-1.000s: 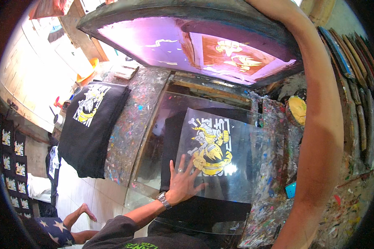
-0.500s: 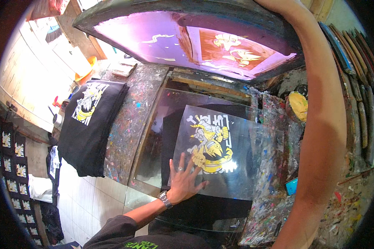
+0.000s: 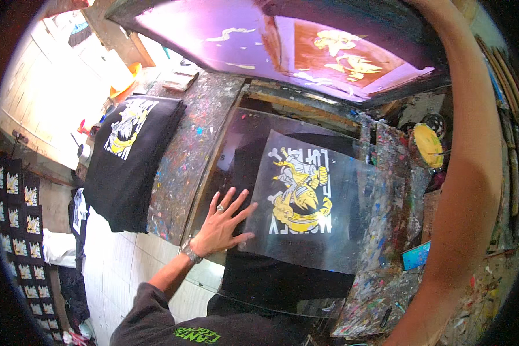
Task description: The person performs screen printing on black t-shirts using a squeegee and a screen frame. They repeatedly apply yellow ink to the screen, pull it across the fabric, and lift the frame to reveal the printed design. Another person assists by moving finished shirts aside.
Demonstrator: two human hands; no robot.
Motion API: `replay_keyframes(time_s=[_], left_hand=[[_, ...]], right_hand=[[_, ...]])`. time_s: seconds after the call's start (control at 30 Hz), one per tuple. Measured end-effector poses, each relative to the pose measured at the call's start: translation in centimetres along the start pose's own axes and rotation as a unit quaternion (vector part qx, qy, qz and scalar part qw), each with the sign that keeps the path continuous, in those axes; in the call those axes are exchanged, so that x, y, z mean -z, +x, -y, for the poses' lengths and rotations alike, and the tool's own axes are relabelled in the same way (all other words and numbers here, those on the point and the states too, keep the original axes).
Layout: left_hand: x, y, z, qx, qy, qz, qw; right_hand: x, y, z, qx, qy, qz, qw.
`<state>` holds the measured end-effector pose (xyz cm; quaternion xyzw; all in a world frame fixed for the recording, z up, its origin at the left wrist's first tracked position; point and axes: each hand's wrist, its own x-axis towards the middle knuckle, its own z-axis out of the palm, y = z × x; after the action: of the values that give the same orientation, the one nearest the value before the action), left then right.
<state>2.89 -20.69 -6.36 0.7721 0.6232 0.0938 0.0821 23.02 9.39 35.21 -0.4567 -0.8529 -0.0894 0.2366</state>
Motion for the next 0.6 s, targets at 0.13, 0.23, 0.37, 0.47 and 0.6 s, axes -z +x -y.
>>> replay_keyframes(time_s=[0.13,0.23,0.37,0.47,0.6], left_hand=[[0.3,-1.7,1.4,-0.017,0.018,0.051,0.998],[0.0,-1.6,1.5,-0.024,0.014,0.048,0.998],[0.3,-0.9,1.4,-0.029,0.014,0.048,0.998],[0.4,-1.0,1.4,-0.026,0.004,0.043,0.999],[-0.5,-2.1,-0.2,-0.02,-0.039,-0.032,0.999]], right_hand=[[-3.3,3.6,-2.2,0.09,-0.024,-0.022,0.995],[-2.3,2.8,-1.1,0.064,-0.034,-0.012,0.997],[-1.0,1.6,-1.0,0.03,-0.041,-0.002,0.999],[-0.6,1.1,-0.9,0.013,-0.042,0.007,0.999],[0.3,0.5,-0.1,-0.013,-0.048,0.021,0.999]])
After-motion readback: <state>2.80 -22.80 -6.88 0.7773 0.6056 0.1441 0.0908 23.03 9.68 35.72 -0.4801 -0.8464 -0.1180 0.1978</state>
